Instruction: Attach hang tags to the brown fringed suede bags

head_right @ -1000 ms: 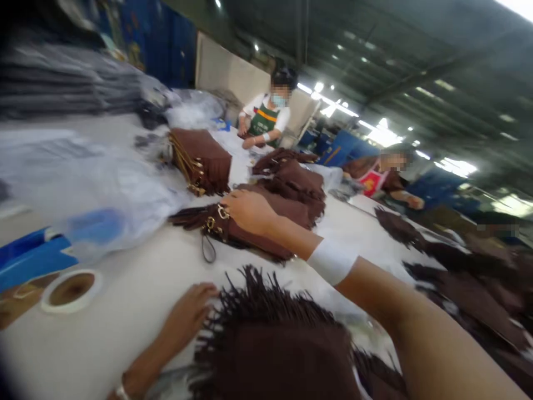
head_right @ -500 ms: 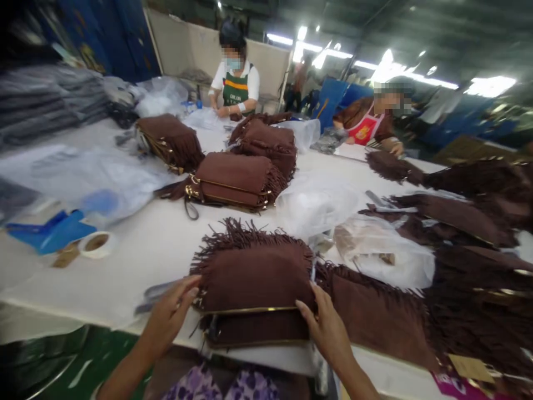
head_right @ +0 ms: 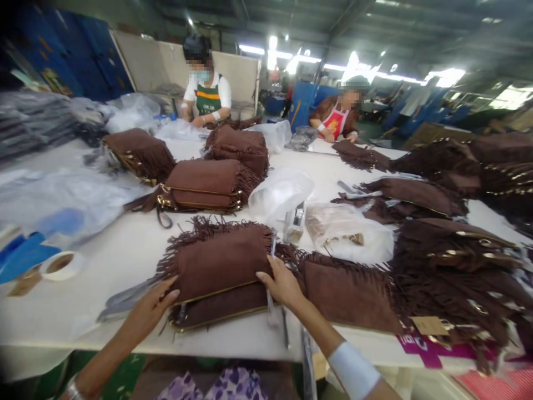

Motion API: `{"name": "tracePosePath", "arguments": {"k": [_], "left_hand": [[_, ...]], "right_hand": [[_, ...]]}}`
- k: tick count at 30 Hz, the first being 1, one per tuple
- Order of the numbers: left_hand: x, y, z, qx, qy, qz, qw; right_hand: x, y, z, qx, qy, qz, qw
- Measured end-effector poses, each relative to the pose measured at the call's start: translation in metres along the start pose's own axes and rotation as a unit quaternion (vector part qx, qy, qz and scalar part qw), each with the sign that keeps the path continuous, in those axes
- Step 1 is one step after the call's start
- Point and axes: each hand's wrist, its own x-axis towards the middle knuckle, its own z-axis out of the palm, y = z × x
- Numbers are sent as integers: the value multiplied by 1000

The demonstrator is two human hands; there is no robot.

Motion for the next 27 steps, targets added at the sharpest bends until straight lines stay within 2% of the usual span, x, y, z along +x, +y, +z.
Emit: {"name": "tracePosePath", "arguments": {"k": [3, 5, 6, 8, 9, 10, 11, 14, 16, 17, 19, 21, 23, 25, 27], "left_hand": [[-13, 7, -25, 74, 38, 15, 996], [-16, 21, -31, 124, 69, 75, 987], [-13, 32, -30, 144, 71, 119, 980], [-2, 59, -16, 181, 50, 211, 959], [5, 74, -4, 203, 34, 249, 946], [13, 88, 9, 228, 15, 280, 933], [20, 101, 23, 255, 0, 300, 919], [42, 124, 55, 331, -18, 322, 887], [58, 129, 57, 357, -35, 327, 874], [66, 131, 52, 355, -53, 328, 874], [83, 137, 28, 330, -88, 295, 892], [99, 148, -3, 299, -109, 221, 922], [109, 163, -31, 274, -108, 152, 943], [112, 178, -43, 263, -88, 118, 954], [108, 190, -36, 284, -73, 113, 949]], "right_hand": [[-15, 10, -49, 11, 94, 37, 995], [-42, 12, -66, 61, 129, 94, 985], [-58, 10, -66, 111, 103, 123, 981], [-92, 3, -44, 252, -22, 183, 950], [-107, -3, -25, 324, -87, 211, 918], [-119, -9, -3, 395, -122, 253, 875], [-127, -15, 19, 457, -127, 298, 828], [-132, -34, 68, 631, -35, 368, 682], [-125, -45, 80, 707, 15, 368, 604], [-121, -50, 81, 730, 23, 360, 581], [-116, -57, 76, 752, 13, 334, 568], [-113, -62, 70, 753, 3, 319, 575], [-110, -65, 67, 744, 10, 322, 585], [-104, -67, 67, 737, 15, 340, 584], [-95, -68, 70, 729, 8, 364, 581]]}}
